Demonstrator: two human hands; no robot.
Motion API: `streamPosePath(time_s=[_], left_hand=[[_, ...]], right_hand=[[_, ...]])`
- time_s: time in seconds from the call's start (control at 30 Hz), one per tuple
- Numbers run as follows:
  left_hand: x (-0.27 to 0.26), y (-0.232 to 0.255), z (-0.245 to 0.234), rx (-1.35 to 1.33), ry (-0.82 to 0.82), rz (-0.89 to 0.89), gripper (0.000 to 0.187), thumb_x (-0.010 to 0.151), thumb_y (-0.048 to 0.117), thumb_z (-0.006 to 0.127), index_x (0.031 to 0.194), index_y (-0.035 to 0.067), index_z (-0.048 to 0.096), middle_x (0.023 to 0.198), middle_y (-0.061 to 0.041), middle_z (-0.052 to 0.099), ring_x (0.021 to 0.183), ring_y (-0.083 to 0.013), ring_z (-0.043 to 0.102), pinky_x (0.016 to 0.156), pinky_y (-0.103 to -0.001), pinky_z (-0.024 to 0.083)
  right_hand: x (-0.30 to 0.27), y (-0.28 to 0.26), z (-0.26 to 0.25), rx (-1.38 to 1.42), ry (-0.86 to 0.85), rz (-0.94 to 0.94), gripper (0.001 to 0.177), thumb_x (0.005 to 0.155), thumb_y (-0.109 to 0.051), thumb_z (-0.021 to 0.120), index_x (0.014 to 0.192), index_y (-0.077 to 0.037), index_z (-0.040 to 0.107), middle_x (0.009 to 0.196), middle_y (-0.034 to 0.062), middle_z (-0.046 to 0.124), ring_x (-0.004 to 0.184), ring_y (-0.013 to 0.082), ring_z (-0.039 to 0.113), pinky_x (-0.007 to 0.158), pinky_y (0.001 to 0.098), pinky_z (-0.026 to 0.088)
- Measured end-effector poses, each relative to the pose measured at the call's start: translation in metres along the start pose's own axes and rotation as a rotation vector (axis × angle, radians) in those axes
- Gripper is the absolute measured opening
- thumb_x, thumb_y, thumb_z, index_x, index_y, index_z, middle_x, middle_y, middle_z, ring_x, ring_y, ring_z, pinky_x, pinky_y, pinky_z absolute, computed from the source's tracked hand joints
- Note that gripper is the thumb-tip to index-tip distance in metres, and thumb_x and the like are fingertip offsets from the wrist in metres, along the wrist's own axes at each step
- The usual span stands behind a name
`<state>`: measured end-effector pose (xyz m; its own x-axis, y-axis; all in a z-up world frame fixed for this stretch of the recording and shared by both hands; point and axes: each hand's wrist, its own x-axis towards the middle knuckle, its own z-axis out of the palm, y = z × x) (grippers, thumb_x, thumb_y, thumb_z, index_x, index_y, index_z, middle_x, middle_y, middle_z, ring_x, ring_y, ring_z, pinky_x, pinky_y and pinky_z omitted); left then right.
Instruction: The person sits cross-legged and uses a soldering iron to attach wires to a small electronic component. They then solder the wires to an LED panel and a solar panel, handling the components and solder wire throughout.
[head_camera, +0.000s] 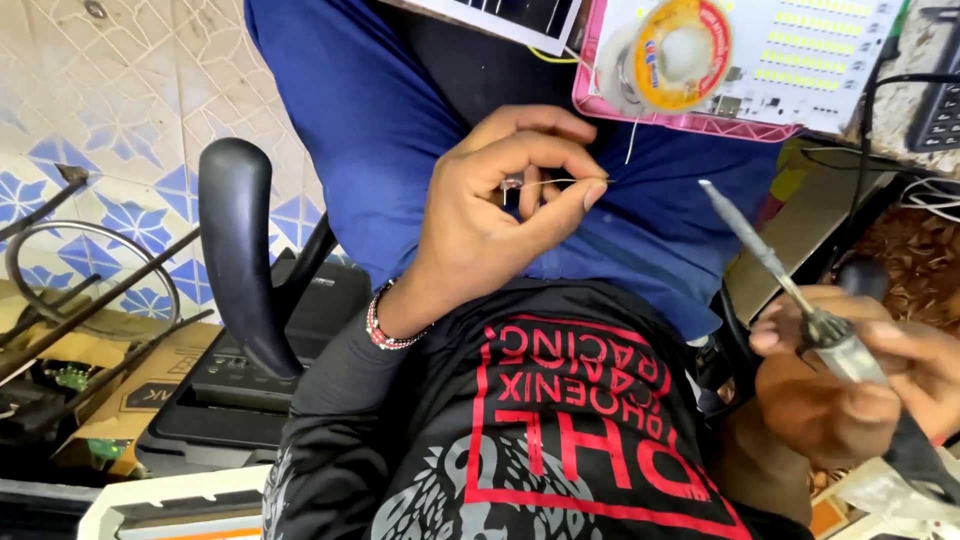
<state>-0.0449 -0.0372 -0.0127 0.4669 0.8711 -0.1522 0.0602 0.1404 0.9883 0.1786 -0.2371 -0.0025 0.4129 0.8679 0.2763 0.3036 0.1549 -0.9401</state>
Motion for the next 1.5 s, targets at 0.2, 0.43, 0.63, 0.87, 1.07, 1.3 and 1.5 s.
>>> streamPosePath(time_s=[0.2, 0.43, 0.63, 0.87, 1.07, 1.3, 1.5], left_hand=[[0.006, -0.007, 0.007, -0.032, 0.011, -0.017, 0.008, 0.094, 0.01, 0.08, 0.1, 0.014, 0.076, 0.122, -0.009, 0.069, 0.062, -0.0022, 0.048, 0.065, -0.015, 0.047], [0.007, -0.007, 0.008, -0.057, 0.003, 0.001, 0.01, 0.094, 0.004, 0.079, 0.097, 0.012, 0.073, 0.126, -0.014, 0.071, 0.06, -0.0025, 0.047, 0.064, -0.016, 0.048], [0.008, -0.01, 0.009, -0.057, 0.006, 0.009, 0.012, 0.094, 0.003, 0.077, 0.096, 0.013, 0.07, 0.125, -0.015, 0.072, 0.06, -0.0016, 0.046, 0.068, -0.017, 0.048], [0.009, -0.008, 0.009, -0.065, 0.005, 0.056, 0.013, 0.093, 0.0, 0.075, 0.094, 0.01, 0.067, 0.113, -0.018, 0.075, 0.111, -0.0136, 0.07, 0.08, -0.023, 0.054], [0.008, -0.01, 0.01, -0.084, 0.008, 0.034, 0.013, 0.093, 0.0, 0.076, 0.096, 0.011, 0.068, 0.12, -0.019, 0.073, 0.093, -0.0065, 0.069, 0.074, -0.02, 0.052], [0.007, -0.011, 0.01, -0.069, 0.004, 0.019, 0.013, 0.094, 0.002, 0.077, 0.097, 0.012, 0.069, 0.125, -0.016, 0.072, 0.062, -0.0016, 0.05, 0.069, -0.018, 0.048], [0.007, -0.01, 0.011, -0.07, 0.004, -0.008, 0.013, 0.093, 0.001, 0.077, 0.097, 0.012, 0.07, 0.125, -0.014, 0.072, 0.06, -0.0011, 0.046, 0.063, -0.015, 0.045]], right_hand=[[0.01, 0.01, 0.026, 0.077, 0.132, 0.192, 0.035, 0.1, -0.038, 0.055, 0.108, -0.009, 0.039, 0.067, 0.0137, 0.041, 0.056, 0.0296, 0.053, 0.059, 0.0404, 0.048], [0.013, 0.004, 0.038, 0.063, 0.074, 0.201, 0.031, 0.099, -0.036, 0.058, 0.108, -0.011, 0.041, 0.073, 0.0105, 0.049, 0.06, 0.024, 0.056, 0.065, 0.0395, 0.05], [0.013, 0.006, 0.037, 0.067, 0.069, 0.181, 0.031, 0.098, -0.034, 0.058, 0.109, -0.01, 0.041, 0.074, 0.0094, 0.047, 0.061, 0.0252, 0.056, 0.064, 0.0394, 0.051], [0.013, 0.007, 0.038, 0.072, 0.066, 0.175, 0.031, 0.099, -0.033, 0.057, 0.109, -0.01, 0.039, 0.076, 0.0097, 0.047, 0.062, 0.0253, 0.057, 0.063, 0.0403, 0.05], [0.013, 0.005, 0.032, 0.037, 0.031, 0.193, 0.03, 0.099, -0.034, 0.056, 0.11, -0.011, 0.041, 0.073, 0.01, 0.046, 0.061, 0.0262, 0.056, 0.064, 0.0405, 0.052], [0.012, 0.004, 0.032, 0.046, 0.035, 0.197, 0.029, 0.101, -0.034, 0.055, 0.11, -0.011, 0.041, 0.078, 0.0087, 0.047, 0.061, 0.0251, 0.056, 0.063, 0.0391, 0.052], [0.013, 0.003, 0.032, 0.027, 0.023, 0.215, 0.031, 0.101, -0.037, 0.056, 0.11, -0.012, 0.041, 0.07, 0.0108, 0.045, 0.06, 0.0272, 0.056, 0.061, 0.0374, 0.049]])
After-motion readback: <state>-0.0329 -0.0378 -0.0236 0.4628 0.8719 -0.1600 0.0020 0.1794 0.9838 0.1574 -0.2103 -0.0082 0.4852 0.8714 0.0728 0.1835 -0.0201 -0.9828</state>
